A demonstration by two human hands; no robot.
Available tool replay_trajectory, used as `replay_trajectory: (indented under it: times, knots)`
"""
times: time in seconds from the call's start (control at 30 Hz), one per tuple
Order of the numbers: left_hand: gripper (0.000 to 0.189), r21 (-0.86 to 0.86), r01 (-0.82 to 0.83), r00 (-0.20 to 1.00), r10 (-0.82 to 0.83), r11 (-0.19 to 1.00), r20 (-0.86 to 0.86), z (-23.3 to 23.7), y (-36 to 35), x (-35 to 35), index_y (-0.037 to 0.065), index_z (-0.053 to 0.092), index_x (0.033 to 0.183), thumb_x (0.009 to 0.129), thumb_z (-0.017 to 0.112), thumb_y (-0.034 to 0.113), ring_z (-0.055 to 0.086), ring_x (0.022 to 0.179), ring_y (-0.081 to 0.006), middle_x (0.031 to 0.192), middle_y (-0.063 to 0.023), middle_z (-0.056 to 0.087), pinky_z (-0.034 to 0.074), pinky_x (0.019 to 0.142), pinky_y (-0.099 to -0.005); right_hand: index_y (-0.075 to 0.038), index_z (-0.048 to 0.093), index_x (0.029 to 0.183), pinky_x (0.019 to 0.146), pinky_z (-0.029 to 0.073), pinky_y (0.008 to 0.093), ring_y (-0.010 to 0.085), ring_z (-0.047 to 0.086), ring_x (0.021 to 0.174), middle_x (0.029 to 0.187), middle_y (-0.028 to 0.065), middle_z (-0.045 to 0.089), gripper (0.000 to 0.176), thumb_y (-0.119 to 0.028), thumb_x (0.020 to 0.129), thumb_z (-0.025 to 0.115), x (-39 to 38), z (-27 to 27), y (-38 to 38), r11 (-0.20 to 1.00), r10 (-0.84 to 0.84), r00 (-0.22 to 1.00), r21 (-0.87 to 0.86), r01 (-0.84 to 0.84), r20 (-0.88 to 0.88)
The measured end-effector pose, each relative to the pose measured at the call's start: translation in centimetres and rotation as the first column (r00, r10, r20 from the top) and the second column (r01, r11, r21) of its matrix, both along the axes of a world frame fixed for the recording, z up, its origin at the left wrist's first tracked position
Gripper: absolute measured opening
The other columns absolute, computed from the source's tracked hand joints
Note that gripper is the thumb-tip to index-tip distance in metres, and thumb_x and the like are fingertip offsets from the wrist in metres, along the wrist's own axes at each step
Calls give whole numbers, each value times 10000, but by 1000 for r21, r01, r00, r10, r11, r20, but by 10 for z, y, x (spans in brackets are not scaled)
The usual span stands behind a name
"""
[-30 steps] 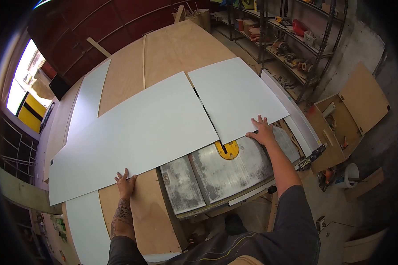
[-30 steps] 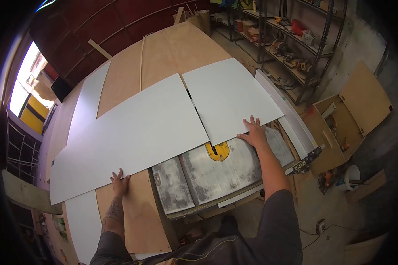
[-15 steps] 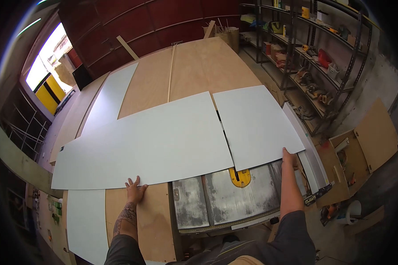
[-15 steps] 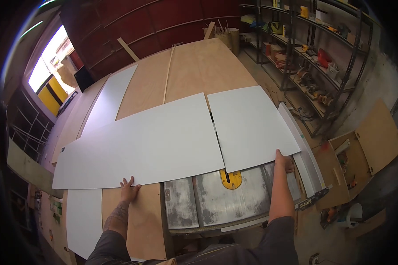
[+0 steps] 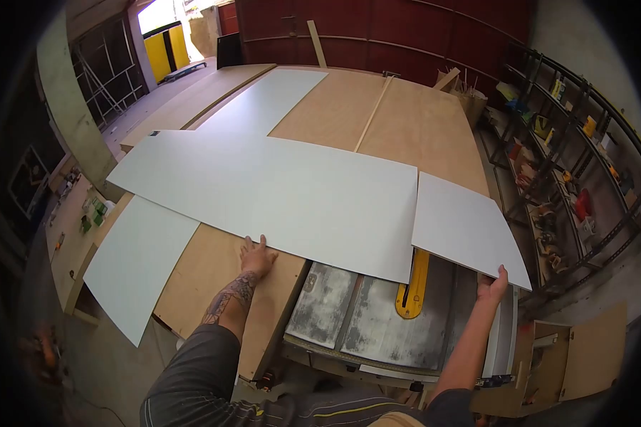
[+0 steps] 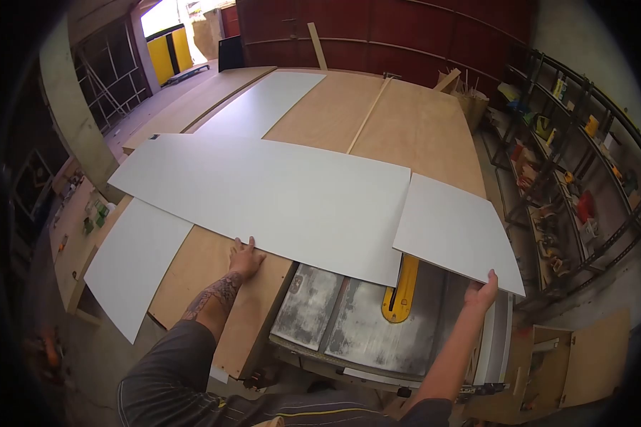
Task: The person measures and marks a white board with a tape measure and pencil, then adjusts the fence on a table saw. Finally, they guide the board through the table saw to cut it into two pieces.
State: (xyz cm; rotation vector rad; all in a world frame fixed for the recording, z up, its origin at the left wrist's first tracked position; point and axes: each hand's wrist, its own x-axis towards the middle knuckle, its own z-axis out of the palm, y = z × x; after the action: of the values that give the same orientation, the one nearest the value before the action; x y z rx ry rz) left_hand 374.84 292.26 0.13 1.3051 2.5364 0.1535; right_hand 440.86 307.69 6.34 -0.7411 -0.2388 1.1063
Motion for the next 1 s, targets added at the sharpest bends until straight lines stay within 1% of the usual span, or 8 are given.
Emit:
replay_trajectory:
  times: [0.1,0.3,0.4,0.5,0.7,0.8,0.93,1.0]
  knots:
    - [828,139,183,983,-185,973,2,-38,-47,19,34,320,1613,1012,544,558,192,1558,-465,1664,-331,207,181,1270,-540,69,497,1385,1040,535,447,306,607,1220,1344,176,591,459,-151,995,597,-29,29,-44,999,-32,998,40,30,62]
    - [763,336,204,947,-272,920,172,-35,-197,52,2,472,1528,999,595,538,377,1498,-405,1594,-275,414,301,1234,-493,73,479,1427,1160,421,458,318,534,1324,1426,173,554,488,-182,1018,559,-88,72,-163,976,136,978,147,-159,157]
    - [676,355,4,625,-279,935,729,-12,-277,55,-31,470,1515,1060,574,459,620,1302,-311,1458,-208,598,463,1107,-403,62,476,1443,1170,415,497,338,526,1349,1452,182,549,503,-205,1025,559,-119,81,-213,928,304,941,174,-328,150]
    - [668,315,-276,348,-211,908,913,22,-358,51,-29,461,1523,1092,511,479,594,1330,-291,1463,-208,586,467,1107,-398,62,479,1444,1176,419,520,349,529,1357,1461,196,552,501,-217,1037,565,-157,85,-258,876,440,889,157,-456,129]
    - [790,355,-769,120,-425,531,897,76,-506,21,5,358,1580,1083,374,620,551,1369,-291,1461,-226,564,456,1142,-401,74,487,1429,1150,442,479,317,556,1329,1425,195,581,466,-203,1059,551,-288,86,-351,537,803,565,182,-824,188]
    - [825,374,-841,144,-504,390,851,88,-570,22,9,316,1600,1076,351,645,543,1368,-287,1485,-231,527,466,1126,-426,89,494,1404,1127,463,466,309,599,1277,1371,191,614,464,-197,1045,565,-371,79,-403,411,872,419,88,-908,253]
    - [719,292,-953,289,-47,86,956,70,-647,50,79,128,1658,1121,429,452,580,1250,-284,1477,-206,486,504,1043,-443,26,490,1419,1077,500,459,297,615,1240,1315,158,624,496,-119,975,656,-466,78,-487,120,924,112,1,-993,365]
    - [750,133,-987,134,-2,-89,991,40,-687,64,102,37,1659,1121,474,387,587,1273,-253,1420,-156,534,510,1028,-414,35,525,1368,999,550,427,276,665,1149,1248,158,656,437,-88,973,666,-505,77,-533,-33,941,-59,-82,-996,333]
